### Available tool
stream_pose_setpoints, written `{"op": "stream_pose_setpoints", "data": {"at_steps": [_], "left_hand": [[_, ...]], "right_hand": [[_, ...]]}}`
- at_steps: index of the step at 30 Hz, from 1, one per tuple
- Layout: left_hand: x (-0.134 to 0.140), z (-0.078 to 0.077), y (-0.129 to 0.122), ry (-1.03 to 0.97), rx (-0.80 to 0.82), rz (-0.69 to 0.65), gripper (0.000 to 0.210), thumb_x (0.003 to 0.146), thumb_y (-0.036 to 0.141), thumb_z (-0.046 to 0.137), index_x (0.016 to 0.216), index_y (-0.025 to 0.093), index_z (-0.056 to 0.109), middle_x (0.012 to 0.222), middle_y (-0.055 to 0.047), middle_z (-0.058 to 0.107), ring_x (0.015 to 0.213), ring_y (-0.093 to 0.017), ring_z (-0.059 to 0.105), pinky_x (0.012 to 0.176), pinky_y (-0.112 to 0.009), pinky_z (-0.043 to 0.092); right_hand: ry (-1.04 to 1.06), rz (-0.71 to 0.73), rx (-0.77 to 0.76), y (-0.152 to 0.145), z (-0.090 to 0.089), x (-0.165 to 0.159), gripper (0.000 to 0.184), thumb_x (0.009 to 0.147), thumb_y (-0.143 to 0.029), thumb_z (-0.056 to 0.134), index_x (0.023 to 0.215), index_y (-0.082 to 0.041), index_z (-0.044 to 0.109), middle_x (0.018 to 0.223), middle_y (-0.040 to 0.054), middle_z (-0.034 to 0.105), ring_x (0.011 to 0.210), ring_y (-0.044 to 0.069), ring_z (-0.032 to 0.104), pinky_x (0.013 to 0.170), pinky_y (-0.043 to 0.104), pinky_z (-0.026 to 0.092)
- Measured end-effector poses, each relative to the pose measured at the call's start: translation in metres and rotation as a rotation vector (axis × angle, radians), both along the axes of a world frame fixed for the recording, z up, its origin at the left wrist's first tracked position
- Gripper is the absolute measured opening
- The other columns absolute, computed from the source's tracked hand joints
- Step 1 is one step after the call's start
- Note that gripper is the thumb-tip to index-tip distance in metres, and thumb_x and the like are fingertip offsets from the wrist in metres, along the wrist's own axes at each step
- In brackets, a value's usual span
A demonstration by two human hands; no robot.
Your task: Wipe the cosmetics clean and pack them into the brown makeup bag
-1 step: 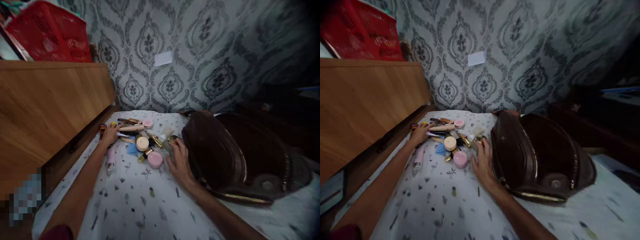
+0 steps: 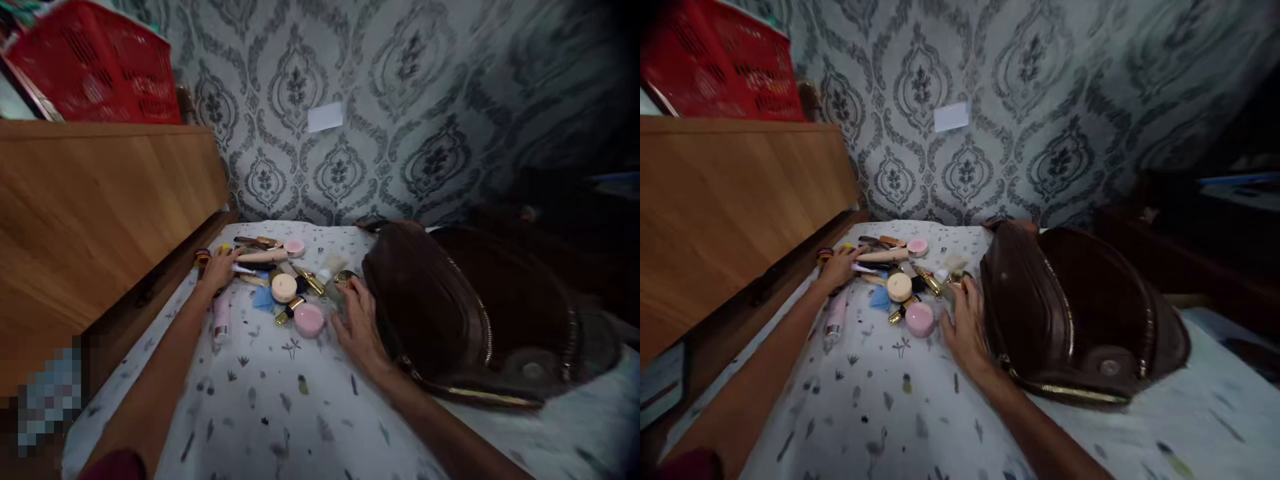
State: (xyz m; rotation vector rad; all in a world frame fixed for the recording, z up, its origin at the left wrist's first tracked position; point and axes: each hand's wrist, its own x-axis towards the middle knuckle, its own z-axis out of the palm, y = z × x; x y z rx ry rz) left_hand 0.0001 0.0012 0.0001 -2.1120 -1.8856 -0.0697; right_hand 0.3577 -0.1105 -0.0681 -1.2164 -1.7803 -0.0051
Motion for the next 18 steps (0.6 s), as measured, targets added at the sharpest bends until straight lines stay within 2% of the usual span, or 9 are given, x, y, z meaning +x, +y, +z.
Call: {"op": "stream_pose_setpoints", "data": {"at_steps": [6, 9, 13, 18], "left_hand": [[-0.001, 0.003, 0.002, -0.012, 0.027, 0.124, 0.076, 0.084, 0.008, 0.047, 0.154, 0.032, 0.03, 0.148, -0.01, 0.049, 0.136, -0.034, 0.039, 0.101, -0.052, 0.047], [0.0, 0.006, -0.001, -0.002, 0.051, 0.199, 0.07, 0.085, 0.01, 0.047, 0.151, 0.028, 0.035, 0.151, -0.012, 0.046, 0.137, -0.038, 0.038, 0.101, -0.057, 0.044], [0.004, 0.008, -0.003, 0.03, 0.071, 0.246, 0.058, 0.086, 0.012, 0.047, 0.143, 0.021, 0.046, 0.144, -0.016, 0.052, 0.139, -0.039, 0.035, 0.102, -0.057, 0.04], [0.003, 0.016, 0.009, 0.052, 0.063, 0.304, 0.048, 0.09, 0.012, 0.039, 0.135, 0.014, 0.052, 0.138, -0.02, 0.055, 0.138, -0.04, 0.035, 0.102, -0.058, 0.036]], "right_hand": [[0.007, 0.001, -0.044, 0.0, -0.001, 0.002, 0.048, 0.091, -0.029, 0.047, 0.137, -0.02, 0.046, 0.152, 0.0175, 0.034, 0.142, 0.035, 0.035, 0.113, 0.06, 0.036], [0.009, 0.002, -0.04, 0.0, 0.0, 0.001, 0.047, 0.09, -0.028, 0.048, 0.137, -0.019, 0.046, 0.151, 0.0179, 0.035, 0.142, 0.035, 0.035, 0.113, 0.059, 0.036], [0.006, 0.001, -0.029, 0.0, 0.0, 0.002, 0.047, 0.09, -0.028, 0.047, 0.136, -0.018, 0.047, 0.15, 0.0184, 0.036, 0.141, 0.036, 0.036, 0.112, 0.059, 0.038], [-0.009, 0.009, -0.016, 0.0, 0.0, 0.003, 0.046, 0.091, -0.027, 0.048, 0.136, -0.018, 0.047, 0.15, 0.0185, 0.036, 0.141, 0.036, 0.036, 0.112, 0.059, 0.038]]}}
